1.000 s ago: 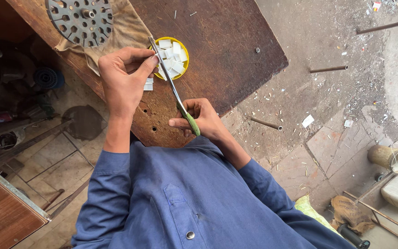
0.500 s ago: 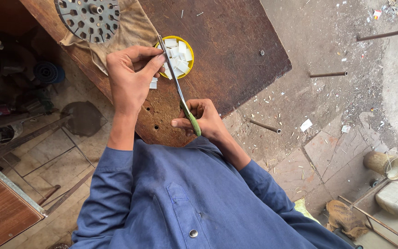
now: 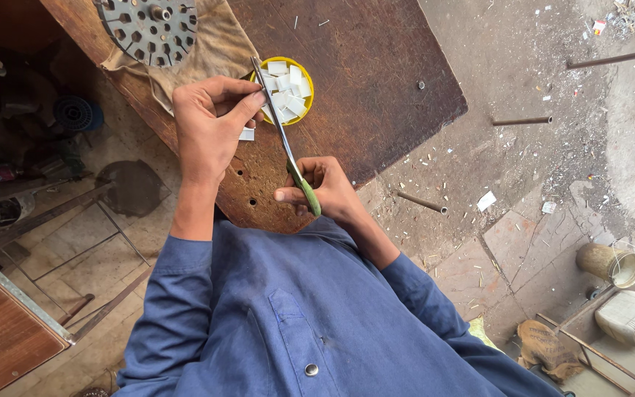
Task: The person cuts small white plastic pieces with scissors and inserts them into the slots of a circular metal motor stator. The person then retrieves a small metal pin from a drawer and continues inserting the plastic pieces into the stator.
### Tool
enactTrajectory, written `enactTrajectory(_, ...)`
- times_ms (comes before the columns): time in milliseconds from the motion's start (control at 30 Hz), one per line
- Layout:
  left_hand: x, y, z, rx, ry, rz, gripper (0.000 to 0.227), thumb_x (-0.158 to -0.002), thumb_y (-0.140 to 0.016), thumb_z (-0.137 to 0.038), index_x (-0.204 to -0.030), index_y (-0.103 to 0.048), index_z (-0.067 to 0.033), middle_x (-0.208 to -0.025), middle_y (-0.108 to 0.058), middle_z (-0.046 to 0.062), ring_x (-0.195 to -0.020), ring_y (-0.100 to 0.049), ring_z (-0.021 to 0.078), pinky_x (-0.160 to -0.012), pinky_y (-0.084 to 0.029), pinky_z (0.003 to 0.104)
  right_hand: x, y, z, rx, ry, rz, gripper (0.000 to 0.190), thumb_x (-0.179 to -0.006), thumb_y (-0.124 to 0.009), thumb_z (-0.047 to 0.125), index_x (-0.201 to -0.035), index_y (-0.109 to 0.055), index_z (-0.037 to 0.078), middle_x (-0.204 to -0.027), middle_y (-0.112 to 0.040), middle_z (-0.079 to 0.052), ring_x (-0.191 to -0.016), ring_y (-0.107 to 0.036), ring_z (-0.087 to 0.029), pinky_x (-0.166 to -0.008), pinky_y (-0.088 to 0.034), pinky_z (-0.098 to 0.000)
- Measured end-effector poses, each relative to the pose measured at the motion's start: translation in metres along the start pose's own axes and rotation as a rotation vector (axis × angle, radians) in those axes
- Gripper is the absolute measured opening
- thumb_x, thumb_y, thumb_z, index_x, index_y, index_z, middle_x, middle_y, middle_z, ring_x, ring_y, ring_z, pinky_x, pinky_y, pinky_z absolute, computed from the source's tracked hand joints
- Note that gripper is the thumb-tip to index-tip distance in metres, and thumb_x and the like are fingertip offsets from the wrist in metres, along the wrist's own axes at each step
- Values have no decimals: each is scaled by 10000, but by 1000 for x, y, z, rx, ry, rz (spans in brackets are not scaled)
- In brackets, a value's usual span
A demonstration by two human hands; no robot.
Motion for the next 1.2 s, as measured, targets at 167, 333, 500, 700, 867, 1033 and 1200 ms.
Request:
enactTrajectory(167, 4, 3, 3, -25, -4, 18, 116, -930, -784, 5, -1039, -763, 38, -897, -777, 77, -769, -726, 79, -693, -575, 196, 2, -5, -1, -7, 26, -21, 342, -763, -930, 227, -794, -659, 20, -639, -659, -31, -519, -639, -94, -466, -505, -223)
enactTrajectory(333, 7, 20, 15, 14, 35, -34, 213, -910, -780, 24, -1120, -753, 2, -977, -760, 43, -822, -689, 58, -745, -554, 189, 9, 54, 18, 335, 71, -358, 336, -720, -926, 290, -820, -723, 41, -645, -693, -34, -507, -662, -99, -455, -543, -248)
enactTrajectory(500, 15, 41, 25, -3, 54, -54, 187, -945, -729, 55, -1124, -758, 10, -1027, -755, 22, -882, -674, 58, -809, -540, 203, 27, 155, 62, 909, -120, -756, 423, -702, -960, 363, -854, -752, 28, -713, -725, -93, -590, -691, -156, -567, -571, -337)
enactTrajectory(700, 15, 47, 11, 198, -1, 17, 153, -962, -719, 57, -1074, -701, -46, -1060, -695, -47, -941, -632, 33, -835, -519, 185, 10, 175, 82, 1087, -187, -708, 488, -634, -1002, 325, -863, -752, -26, -804, -747, -174, -718, -742, -235, -698, -585, -385)
enactTrajectory(867, 13, 73, -8, 141, 17, -26, 137, -963, -742, 35, -1045, -740, -73, -873, -589, -45, -767, -522, 32, -687, -478, 194, 14, 132, 127, 1168, 9, -848, 477, -666, -945, 215, -1022, -738, -26, -911, -765, -185, -759, -749, -216, -749, -600, -352)
enactTrajectory(1033, 0, 90, -34, 175, -133, 241, 194, -931, -705, 106, -1059, -738, -36, -987, -575, -24, -885, -543, 50, -785, -461, 193, 3, 13, 129, 665, 202, -787, 250, -962, -732, 193, -1127, -696, 9, -906, -750, -110, -732, -733, -182, -666, -600, -304)
enactTrajectory(1200, -1, 115, -34, 118, 50, 556, 102, -942, -697, 28, -983, -765, -36, -925, -597, -2, -858, -662, 80, -748, -530, 220, -62, -136, 89, -286, 189, -329, 281, -983, -705, 100, -1228, -645, -22, -968, -721, -73, -830, -673, -117, -742, -561, -248)
Point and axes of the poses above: each hand's wrist, its own x-axis away from the middle knuckle, its own y-axis out of the back of the hand, z = x × y, the point moved 10 cm from there along -x, towards the middle knuckle
